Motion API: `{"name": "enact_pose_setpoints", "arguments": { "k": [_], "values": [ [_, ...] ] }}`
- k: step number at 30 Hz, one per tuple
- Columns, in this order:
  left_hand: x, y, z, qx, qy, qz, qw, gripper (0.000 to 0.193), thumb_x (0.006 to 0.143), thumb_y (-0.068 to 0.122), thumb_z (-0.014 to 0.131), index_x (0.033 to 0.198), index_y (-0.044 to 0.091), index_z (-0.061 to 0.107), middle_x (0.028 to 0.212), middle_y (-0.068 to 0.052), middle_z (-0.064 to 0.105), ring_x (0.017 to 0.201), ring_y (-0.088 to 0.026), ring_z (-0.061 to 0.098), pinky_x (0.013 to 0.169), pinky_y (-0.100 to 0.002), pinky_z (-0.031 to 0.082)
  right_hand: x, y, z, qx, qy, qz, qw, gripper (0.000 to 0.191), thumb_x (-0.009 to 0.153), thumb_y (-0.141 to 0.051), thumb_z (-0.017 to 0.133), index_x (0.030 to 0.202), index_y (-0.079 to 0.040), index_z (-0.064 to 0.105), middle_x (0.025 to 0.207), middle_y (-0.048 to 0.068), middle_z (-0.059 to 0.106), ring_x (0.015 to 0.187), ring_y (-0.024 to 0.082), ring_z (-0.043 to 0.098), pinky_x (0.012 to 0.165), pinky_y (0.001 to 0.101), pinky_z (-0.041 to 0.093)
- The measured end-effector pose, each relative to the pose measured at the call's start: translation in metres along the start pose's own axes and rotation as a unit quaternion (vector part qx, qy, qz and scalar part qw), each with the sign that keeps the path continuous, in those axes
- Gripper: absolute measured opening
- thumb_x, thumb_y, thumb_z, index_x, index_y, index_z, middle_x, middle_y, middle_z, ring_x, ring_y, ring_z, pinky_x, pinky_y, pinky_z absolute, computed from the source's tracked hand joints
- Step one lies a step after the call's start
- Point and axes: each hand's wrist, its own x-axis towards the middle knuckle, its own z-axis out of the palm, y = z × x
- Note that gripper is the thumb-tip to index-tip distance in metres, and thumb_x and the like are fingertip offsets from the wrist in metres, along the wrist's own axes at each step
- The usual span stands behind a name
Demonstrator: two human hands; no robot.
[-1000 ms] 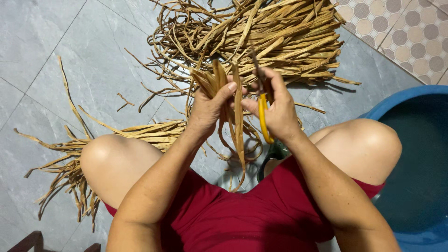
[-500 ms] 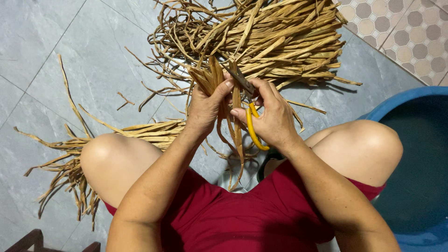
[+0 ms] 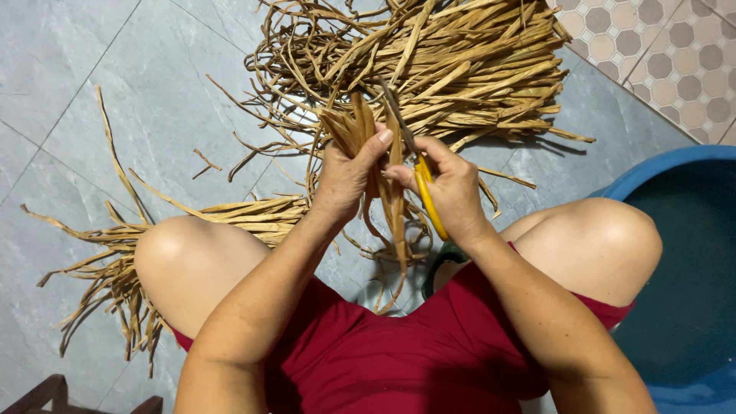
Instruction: The person sits on the floor and uses scissors to cut dried palm-like leaves into shorter pieces, holding each leaf bundle in one hand and snipping along its length, placing cut pieces aside and picking up new leaves from a pile.
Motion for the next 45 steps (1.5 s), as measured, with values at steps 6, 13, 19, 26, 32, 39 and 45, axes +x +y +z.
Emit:
{"name": "enact_pose_setpoints", "arguments": {
  "k": [6, 13, 19, 26, 32, 39, 45],
  "values": [
    [0.001, 0.003, -0.001, 0.025, -0.028, -0.025, 0.999, 0.027, 0.1, 0.023, 0.064, 0.11, -0.001, 0.069, 0.096, -0.006, 0.079, 0.084, -0.013, 0.074, 0.077, -0.028, 0.062, 0.006, 0.013, 0.003, 0.101, 0.044, 0.007, 0.994, 0.043, 0.094, -0.006, 0.082, 0.129, -0.008, 0.057, 0.092, -0.003, 0.065, 0.08, 0.005, 0.062, 0.071, 0.0203, 0.053],
    [-0.007, -0.013, 0.014, 0.244, -0.022, 0.04, 0.969, 0.038, 0.099, 0.021, 0.063, 0.132, 0.005, 0.054, 0.113, -0.009, 0.072, 0.099, -0.017, 0.072, 0.082, -0.03, 0.061, 0.003, 0.01, 0.011, 0.134, 0.012, -0.045, 0.99, 0.052, 0.092, 0.001, 0.082, 0.135, -0.007, 0.054, 0.109, 0.002, 0.065, 0.09, 0.006, 0.061, 0.082, 0.0206, 0.055],
    [-0.002, -0.013, 0.009, 0.199, -0.093, 0.052, 0.974, 0.046, 0.096, 0.016, 0.066, 0.138, 0.005, 0.051, 0.118, -0.006, 0.067, 0.105, -0.013, 0.064, 0.09, -0.029, 0.056, 0.02, 0.016, 0.005, 0.19, 0.009, 0.019, 0.981, 0.041, 0.097, 0.005, 0.074, 0.133, -0.005, 0.058, 0.104, 0.002, 0.067, 0.094, 0.008, 0.064, 0.082, 0.0228, 0.056],
    [-0.003, -0.008, 0.002, 0.236, -0.115, 0.025, 0.965, 0.048, 0.095, 0.016, 0.068, 0.138, 0.002, 0.052, 0.121, -0.006, 0.066, 0.11, -0.015, 0.063, 0.094, -0.031, 0.052, 0.017, 0.021, 0.0, 0.307, -0.024, 0.014, 0.951, 0.046, 0.095, 0.004, 0.076, 0.134, -0.007, 0.053, 0.108, 0.003, 0.066, 0.095, 0.009, 0.065, 0.084, 0.0237, 0.057],
    [0.012, 0.024, -0.007, 0.18, -0.113, 0.023, 0.977, 0.037, 0.1, 0.027, 0.065, 0.131, 0.007, 0.06, 0.115, -0.002, 0.07, 0.104, -0.015, 0.068, 0.091, -0.03, 0.059, 0.027, 0.025, -0.004, 0.243, 0.004, -0.046, 0.969, 0.047, 0.103, 0.005, 0.078, 0.14, -0.004, 0.051, 0.113, 0.006, 0.064, 0.104, 0.011, 0.064, 0.095, 0.0237, 0.056],
    [-0.001, 0.048, 0.001, 0.056, -0.069, 0.116, 0.989, 0.031, 0.104, 0.027, 0.072, 0.126, 0.005, 0.064, 0.112, -0.002, 0.067, 0.104, -0.012, 0.063, 0.095, -0.031, 0.055, 0.027, 0.019, 0.014, 0.108, -0.072, -0.016, 0.991, 0.079, 0.084, 0.002, 0.087, 0.151, -0.008, 0.046, 0.119, 0.006, 0.068, 0.107, 0.011, 0.066, 0.093, 0.0266, 0.057],
    [-0.012, 0.049, 0.014, -0.153, -0.077, 0.04, 0.984, 0.033, 0.1, 0.021, 0.071, 0.127, 0.005, 0.06, 0.106, -0.006, 0.067, 0.095, -0.019, 0.066, 0.086, -0.037, 0.057, 0.032, 0.005, 0.018, 0.172, -0.107, 0.056, 0.978, 0.073, 0.086, 0.002, 0.077, 0.152, -0.011, 0.046, 0.107, -0.001, 0.069, 0.096, 0.007, 0.065, 0.086, 0.024, 0.057]
  ]
}}
